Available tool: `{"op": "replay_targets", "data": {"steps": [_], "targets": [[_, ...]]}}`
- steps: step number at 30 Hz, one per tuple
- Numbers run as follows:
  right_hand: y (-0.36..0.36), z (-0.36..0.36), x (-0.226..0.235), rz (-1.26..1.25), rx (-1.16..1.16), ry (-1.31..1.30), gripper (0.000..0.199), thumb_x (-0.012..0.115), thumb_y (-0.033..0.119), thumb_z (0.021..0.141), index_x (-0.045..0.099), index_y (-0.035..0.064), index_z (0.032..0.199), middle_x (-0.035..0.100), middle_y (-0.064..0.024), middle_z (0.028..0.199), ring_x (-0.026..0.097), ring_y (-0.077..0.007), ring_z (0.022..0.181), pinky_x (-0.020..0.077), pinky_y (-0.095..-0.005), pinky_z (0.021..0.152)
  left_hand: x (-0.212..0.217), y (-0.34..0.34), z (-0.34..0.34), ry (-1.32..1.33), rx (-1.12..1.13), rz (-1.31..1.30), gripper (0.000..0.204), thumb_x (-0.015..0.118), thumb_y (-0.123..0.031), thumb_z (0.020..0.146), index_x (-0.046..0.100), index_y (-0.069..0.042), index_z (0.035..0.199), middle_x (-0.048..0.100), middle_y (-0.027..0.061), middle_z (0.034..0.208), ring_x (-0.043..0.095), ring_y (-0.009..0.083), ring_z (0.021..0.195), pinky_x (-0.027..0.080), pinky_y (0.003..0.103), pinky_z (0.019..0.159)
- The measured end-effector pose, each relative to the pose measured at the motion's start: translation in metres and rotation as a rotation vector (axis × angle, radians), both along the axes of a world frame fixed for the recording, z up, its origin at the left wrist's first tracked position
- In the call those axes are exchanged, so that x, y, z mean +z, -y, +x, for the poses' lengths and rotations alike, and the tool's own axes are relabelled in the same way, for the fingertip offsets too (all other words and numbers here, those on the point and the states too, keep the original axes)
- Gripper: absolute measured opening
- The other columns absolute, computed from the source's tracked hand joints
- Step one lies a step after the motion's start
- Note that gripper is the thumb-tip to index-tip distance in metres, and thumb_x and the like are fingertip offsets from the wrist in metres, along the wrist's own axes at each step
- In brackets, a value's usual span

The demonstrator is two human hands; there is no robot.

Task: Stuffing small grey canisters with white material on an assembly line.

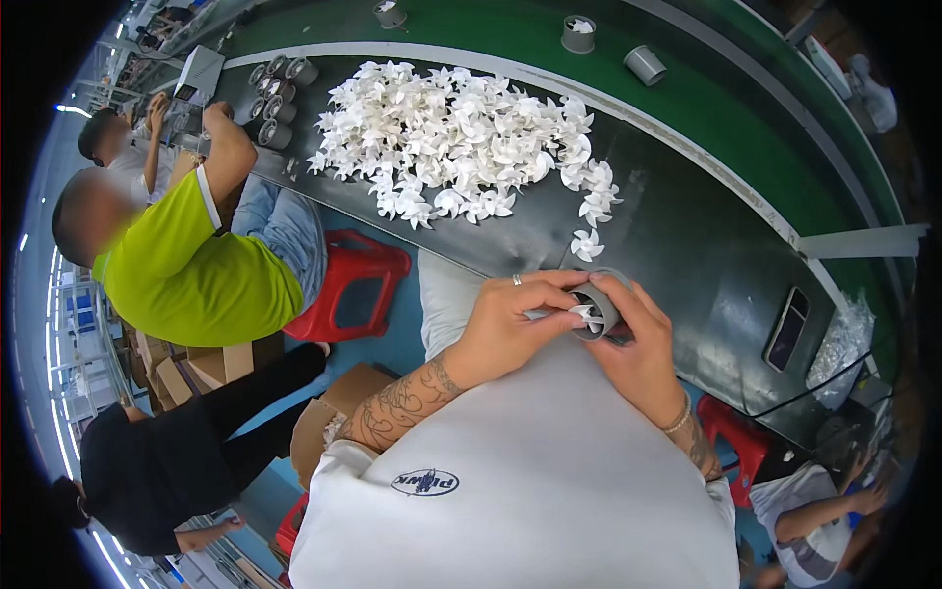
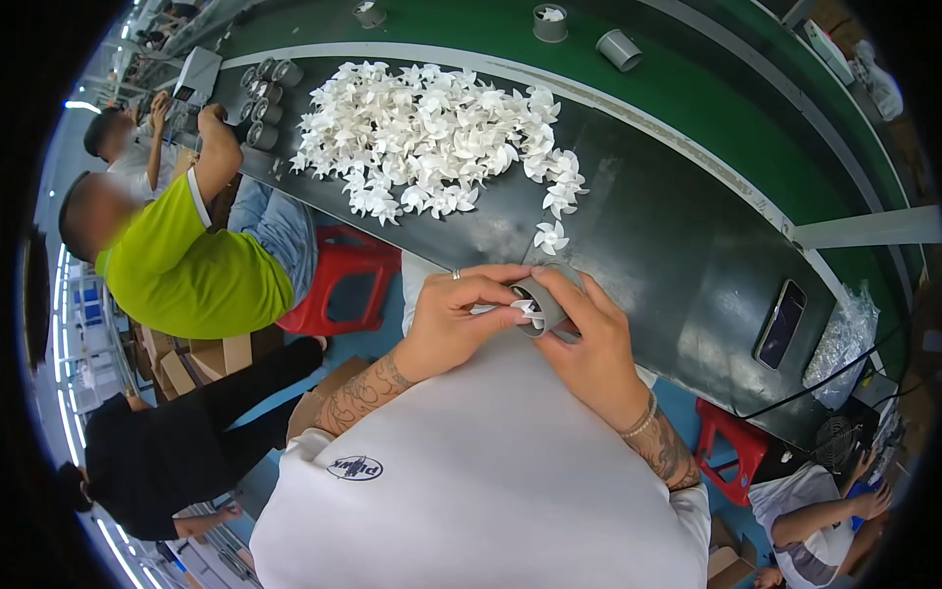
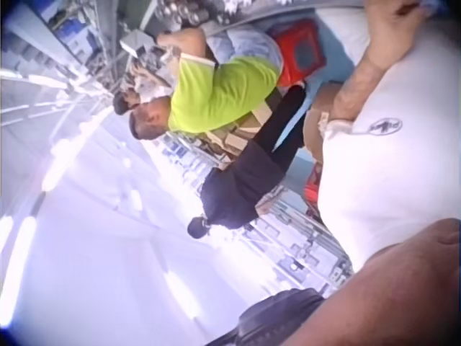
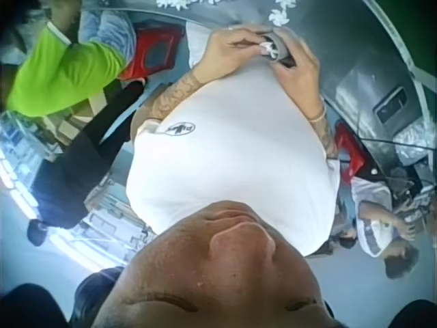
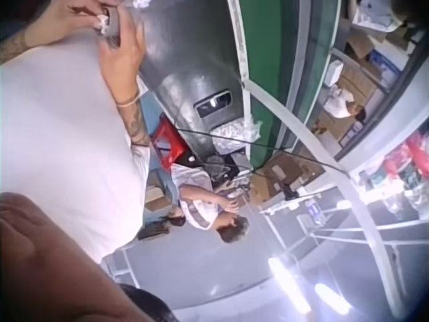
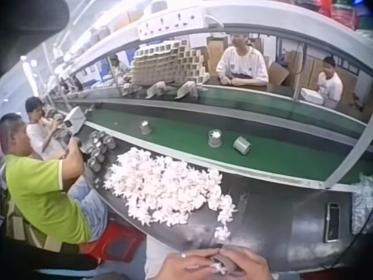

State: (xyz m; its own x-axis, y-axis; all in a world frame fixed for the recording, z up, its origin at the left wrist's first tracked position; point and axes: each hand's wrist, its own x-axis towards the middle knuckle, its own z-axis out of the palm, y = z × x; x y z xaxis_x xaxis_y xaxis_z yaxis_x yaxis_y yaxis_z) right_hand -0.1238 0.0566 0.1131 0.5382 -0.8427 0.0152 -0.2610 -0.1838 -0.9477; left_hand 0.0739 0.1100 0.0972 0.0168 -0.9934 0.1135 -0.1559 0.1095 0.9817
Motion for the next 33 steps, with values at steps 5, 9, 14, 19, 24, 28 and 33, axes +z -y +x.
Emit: {"op": "replay_targets", "data": {"steps": [5, 9, 14, 19, 24, 28, 33], "targets": [[0.004, 0.000, 0.003, -0.132, 0.044, -0.016, 0.064, 0.083, 0.000, 0.075, 0.062, 0.0056, 0.135, 0.064, -0.0160, 0.122, 0.069, -0.0311, 0.103, 0.0590, -0.0373, 0.084, 0.002, 0.000, 0.001, -0.151, -0.016, 0.108, 0.017, 0.081, 0.000, 0.084, 0.070, 0.002, 0.096, 0.066, 0.0200, 0.133, 0.071, 0.0203, 0.110, 0.058, 0.030, 0.088], [0.003, -0.003, 0.006, -0.086, 0.086, 0.030, 0.062, 0.080, -0.001, 0.077, 0.060, 0.0027, 0.136, 0.062, -0.0160, 0.123, 0.069, -0.0280, 0.104, 0.0593, -0.0361, 0.086, 0.009, 0.002, 0.002, -0.283, -0.027, 0.305, 0.033, 0.078, 0.002, 0.086, 0.065, 0.001, 0.117, 0.059, 0.0169, 0.141, 0.063, 0.0185, 0.123, 0.056, 0.031, 0.097], [0.002, -0.001, 0.001, -0.004, 0.052, 0.129, 0.058, 0.070, -0.006, 0.079, 0.059, -0.0009, 0.135, 0.061, -0.0157, 0.122, 0.068, -0.0243, 0.105, 0.0603, -0.0336, 0.086, 0.012, 0.007, 0.001, -0.189, -0.124, 0.253, 0.054, 0.074, 0.003, 0.090, 0.055, 0.002, 0.140, 0.056, 0.0148, 0.144, 0.059, 0.0209, 0.127, 0.052, 0.034, 0.106], [0.003, -0.003, -0.004, 0.007, 0.053, 0.117, 0.056, 0.065, -0.008, 0.079, 0.060, -0.0016, 0.134, 0.061, -0.0139, 0.117, 0.069, -0.0219, 0.100, 0.0604, -0.0307, 0.083, 0.008, 0.008, 0.002, -0.221, -0.186, 0.261, 0.056, 0.073, 0.002, 0.091, 0.053, 0.002, 0.144, 0.058, 0.0141, 0.142, 0.059, 0.0215, 0.127, 0.053, 0.034, 0.105], [0.009, -0.005, -0.009, 0.018, 0.113, -0.048, 0.054, 0.066, -0.006, 0.080, 0.061, 0.0000, 0.133, 0.061, -0.0105, 0.112, 0.068, -0.0197, 0.097, 0.0596, -0.0280, 0.078, -0.001, 0.006, -0.001, -0.302, -0.141, 0.364, 0.053, 0.074, -0.001, 0.092, 0.055, 0.002, 0.141, 0.063, 0.0131, 0.135, 0.062, 0.0210, 0.123, 0.054, 0.033, 0.102], [0.023, -0.003, -0.016, 0.124, 0.109, 0.027, 0.056, 0.074, 0.000, 0.079, 0.061, 0.0024, 0.133, 0.062, -0.0128, 0.116, 0.066, -0.0224, 0.104, 0.0583, -0.0323, 0.075, -0.021, 0.017, -0.005, -0.326, -0.055, 0.404, 0.048, 0.075, -0.007, 0.094, 0.058, 0.002, 0.138, 0.066, 0.0119, 0.130, 0.065, 0.0190, 0.117, 0.054, 0.033, 0.101], [0.035, -0.018, -0.030, -0.230, 0.100, -0.309, 0.058, 0.082, 0.011, 0.076, 0.061, 0.0036, 0.129, 0.062, -0.0173, 0.125, 0.062, -0.0333, 0.111, 0.0532, -0.0425, 0.093, -0.050, 0.027, 0.001, -0.007, -0.033, 0.346, 0.043, 0.076, -0.015, 0.093, 0.063, -0.001, 0.132, 0.067, 0.0117, 0.125, 0.069, 0.0172, 0.103, 0.057, 0.031, 0.087]]}}
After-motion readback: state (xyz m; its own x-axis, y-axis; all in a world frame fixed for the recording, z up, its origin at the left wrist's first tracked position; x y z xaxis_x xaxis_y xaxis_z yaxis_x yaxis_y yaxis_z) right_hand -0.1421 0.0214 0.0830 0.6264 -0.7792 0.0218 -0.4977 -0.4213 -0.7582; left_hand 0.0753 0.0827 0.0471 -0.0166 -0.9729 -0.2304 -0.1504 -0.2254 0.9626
